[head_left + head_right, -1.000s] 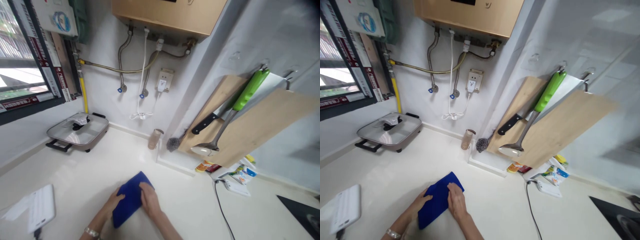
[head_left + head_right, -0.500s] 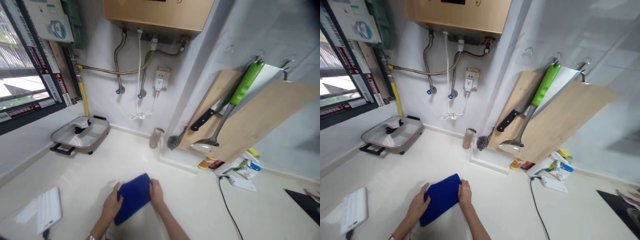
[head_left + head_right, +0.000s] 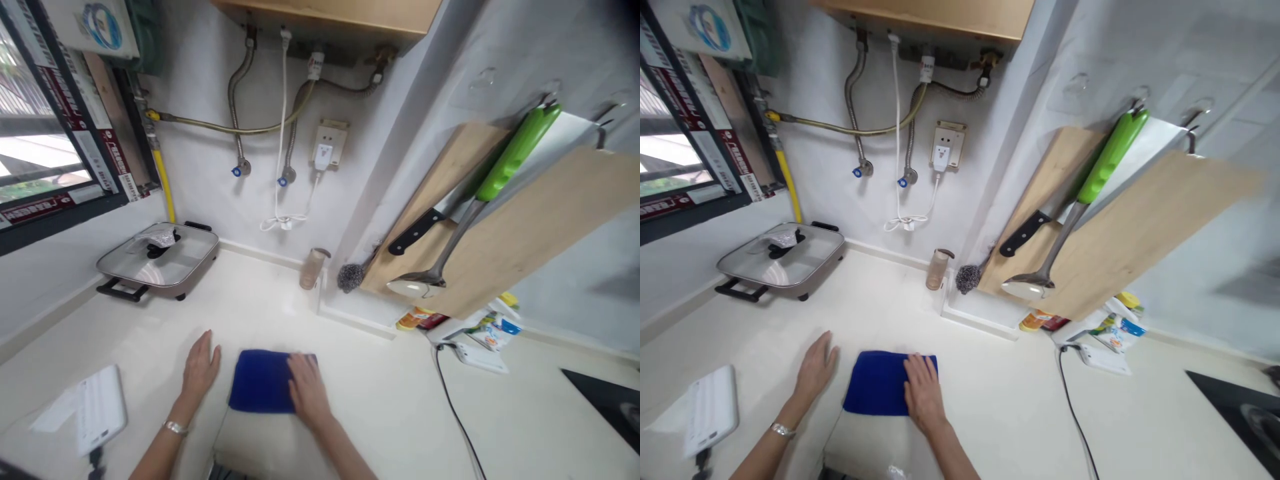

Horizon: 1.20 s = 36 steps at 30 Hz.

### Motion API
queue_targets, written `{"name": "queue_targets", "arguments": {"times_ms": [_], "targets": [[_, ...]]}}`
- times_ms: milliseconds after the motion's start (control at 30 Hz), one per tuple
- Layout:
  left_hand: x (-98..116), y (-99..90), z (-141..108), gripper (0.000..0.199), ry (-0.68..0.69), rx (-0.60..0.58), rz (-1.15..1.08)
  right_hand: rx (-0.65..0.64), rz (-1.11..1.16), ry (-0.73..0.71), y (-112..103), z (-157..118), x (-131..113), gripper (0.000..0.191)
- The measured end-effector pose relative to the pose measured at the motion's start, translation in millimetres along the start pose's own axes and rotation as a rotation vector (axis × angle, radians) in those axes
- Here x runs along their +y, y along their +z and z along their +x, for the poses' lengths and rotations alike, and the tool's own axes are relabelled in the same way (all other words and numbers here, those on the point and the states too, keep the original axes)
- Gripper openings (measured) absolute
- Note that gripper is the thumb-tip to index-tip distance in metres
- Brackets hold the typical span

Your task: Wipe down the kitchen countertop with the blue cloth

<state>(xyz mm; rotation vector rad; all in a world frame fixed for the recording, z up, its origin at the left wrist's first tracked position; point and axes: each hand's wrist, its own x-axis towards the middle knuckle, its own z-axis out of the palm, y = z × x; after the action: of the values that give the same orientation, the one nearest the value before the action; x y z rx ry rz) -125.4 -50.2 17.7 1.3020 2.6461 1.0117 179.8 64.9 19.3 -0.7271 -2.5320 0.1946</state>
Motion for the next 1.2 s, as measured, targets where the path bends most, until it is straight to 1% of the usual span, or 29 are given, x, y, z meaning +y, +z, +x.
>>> {"name": "queue_targets", "arguments": {"times_ms": [33,100,167,200,267,367,433,500,533,600,667,733,767,867,933,1033,1133,1200], "targets": [[-4.7,-0.2,0.7,0.065,0.016,0.015,0.017,-0.081,0.015,-0.059,2.5,9.4,-9.1,0.05],[-12.1,1.7,-1.7,0.064,0.027,0.034,0.05,-0.211,0.035,-0.098,4.6,22.3,-23.0,0.056],[-18.5,5.2,-7.2,0.064,0.04,0.037,0.107,-0.272,0.03,-0.059,2.7,21.4,-26.8,0.058],[-21.3,7.0,-10.2,0.064,0.053,0.035,0.146,-0.278,0.014,-0.023,0.5,14.6,-24.5,0.058],[-25.8,9.7,-15.1,0.064,0.091,0.032,0.226,-0.265,-0.04,0.057,-5.9,-11.1,-12.8,0.059],[-29.2,12.4,-18.7,0.063,0.121,0.043,0.287,-0.233,-0.154,0.161,-20.5,-67.4,13.7,0.062],[-30.2,14.2,-19.1,0.062,0.124,0.053,0.293,-0.232,-0.214,0.195,-33.4,-101.4,30.6,0.063],[-31.3,16.4,-18.1,0.062,0.12,0.048,0.287,-0.253,-0.23,0.185,-47.4,-120.7,42.2,0.065],[-32.0,17.4,-17.2,0.062,0.115,0.039,0.282,-0.277,-0.219,0.164,-54.1,-123.6,45.4,0.067],[-33.6,17.7,-15.5,0.062,0.104,0.002,0.266,-0.357,-0.149,0.066,-65.5,-116.8,46.2,0.069],[-35.6,13.9,-15.5,0.062,0.09,-0.037,0.246,-0.464,-0.032,-0.091,-72.3,-99.9,41.2,0.07],[-38.3,5.2,-20.0,0.061,0.076,-0.041,0.242,-0.542,0.07,-0.226,-73.0,-81.6,32.7,0.074],[-40.0,-0.5,-24.4,0.06,0.072,-0.026,0.252,-0.561,0.101,-0.263,-70.8,-73.9,27.7,0.075],[-45.9,-17.0,-45.2,0.059,0.04,0.038,0.314,-0.57,0.146,-0.297,-55.2,-56.5,10.4,0.077],[-48.8,-22.8,-60.4,0.06,-0.016,0.051,0.35,-0.562,0.168,-0.305,-39.6,-45.1,-4.0,0.077],[-48.7,-22.4,-75.1,0.062,-0.078,0.063,0.391,-0.567,0.201,-0.313,-15.5,-19.7,-30.7,0.07],[-44.4,-18.3,-78.2,0.062,-0.062,0.114,0.427,-0.574,0.256,-0.349,5.6,15.4,-57.4,0.063],[-42.3,-17.1,-77.2,0.062,-0.04,0.139,0.434,-0.558,0.28,-0.364,19.2,40.3,-70.1,0.06]]}}
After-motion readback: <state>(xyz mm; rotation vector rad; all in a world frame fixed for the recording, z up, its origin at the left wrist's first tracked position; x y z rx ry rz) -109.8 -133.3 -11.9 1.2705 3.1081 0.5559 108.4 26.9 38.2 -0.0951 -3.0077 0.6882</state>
